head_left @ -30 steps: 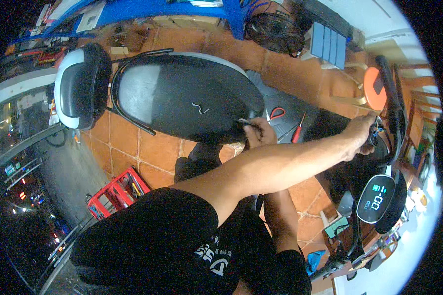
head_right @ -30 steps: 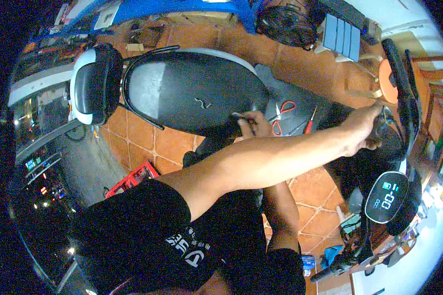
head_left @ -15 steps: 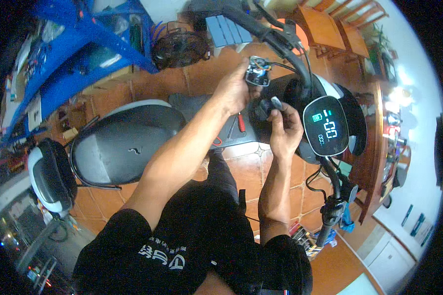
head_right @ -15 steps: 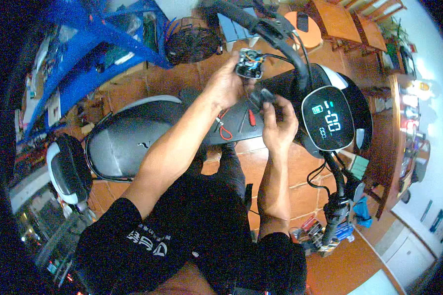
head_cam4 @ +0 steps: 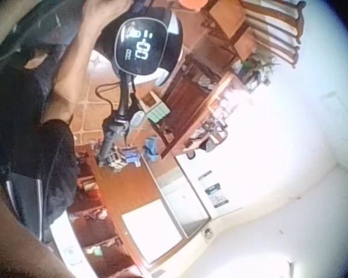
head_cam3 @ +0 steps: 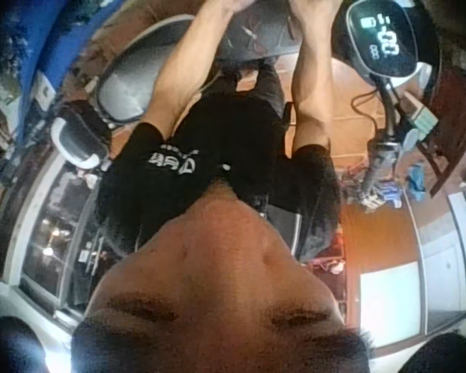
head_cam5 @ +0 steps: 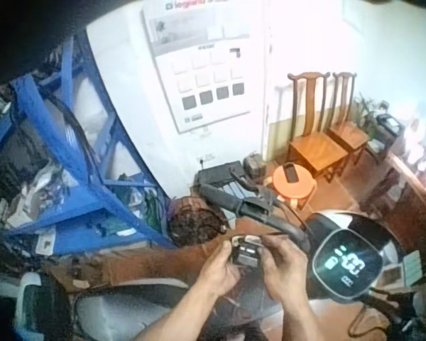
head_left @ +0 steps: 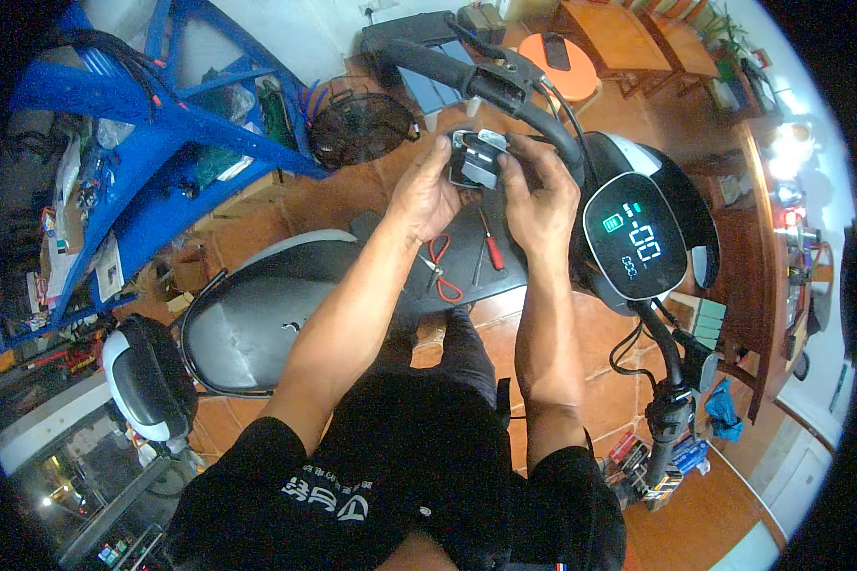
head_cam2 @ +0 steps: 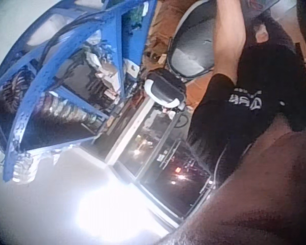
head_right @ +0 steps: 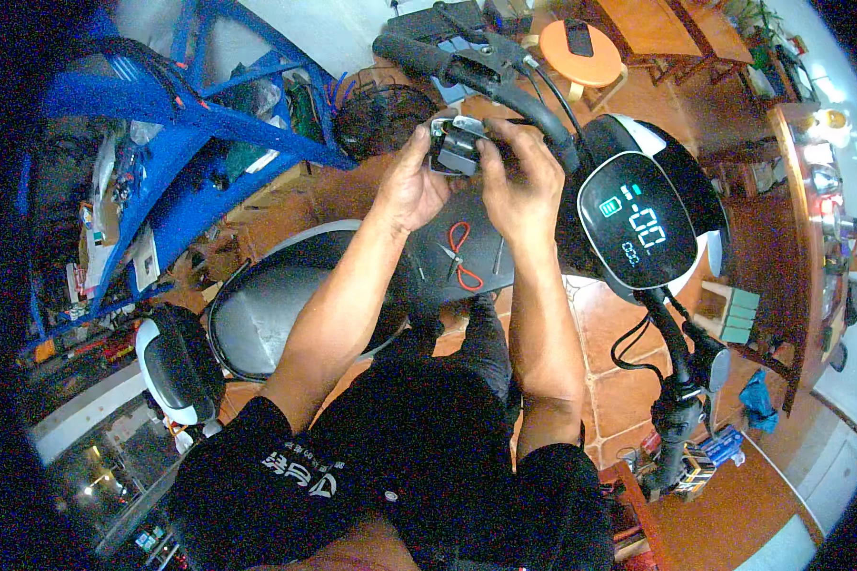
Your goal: The person uses a screwdriver to open a small black electronic component, then manipulates internal wires and connectors. They reassemble the component and secure it with the screwdriver. The work is performed on the handlebar area of an electric scooter.
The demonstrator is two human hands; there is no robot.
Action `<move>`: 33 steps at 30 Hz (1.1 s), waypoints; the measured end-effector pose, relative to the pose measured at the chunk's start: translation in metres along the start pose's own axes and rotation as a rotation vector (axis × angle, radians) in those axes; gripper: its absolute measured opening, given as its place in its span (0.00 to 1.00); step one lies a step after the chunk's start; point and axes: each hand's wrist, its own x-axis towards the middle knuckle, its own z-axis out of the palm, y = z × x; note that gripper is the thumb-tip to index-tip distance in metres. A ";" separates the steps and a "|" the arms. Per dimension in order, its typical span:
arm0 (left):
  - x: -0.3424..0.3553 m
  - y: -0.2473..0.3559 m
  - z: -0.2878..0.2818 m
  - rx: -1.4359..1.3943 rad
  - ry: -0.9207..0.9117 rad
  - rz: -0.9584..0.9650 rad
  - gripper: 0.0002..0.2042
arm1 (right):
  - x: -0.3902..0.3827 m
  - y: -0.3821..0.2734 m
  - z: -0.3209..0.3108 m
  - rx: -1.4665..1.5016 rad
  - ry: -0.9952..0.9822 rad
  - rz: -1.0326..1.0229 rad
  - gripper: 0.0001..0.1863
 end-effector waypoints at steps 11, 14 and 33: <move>0.001 0.003 -0.005 0.005 -0.015 -0.061 0.25 | 0.002 0.000 -0.002 -0.031 -0.007 -0.082 0.12; 0.000 0.002 -0.006 0.000 -0.026 -0.063 0.25 | 0.000 0.003 -0.001 0.027 -0.016 -0.081 0.11; -0.002 0.004 -0.009 -0.003 -0.009 -0.073 0.24 | -0.005 -0.009 0.001 -0.048 -0.017 -0.189 0.12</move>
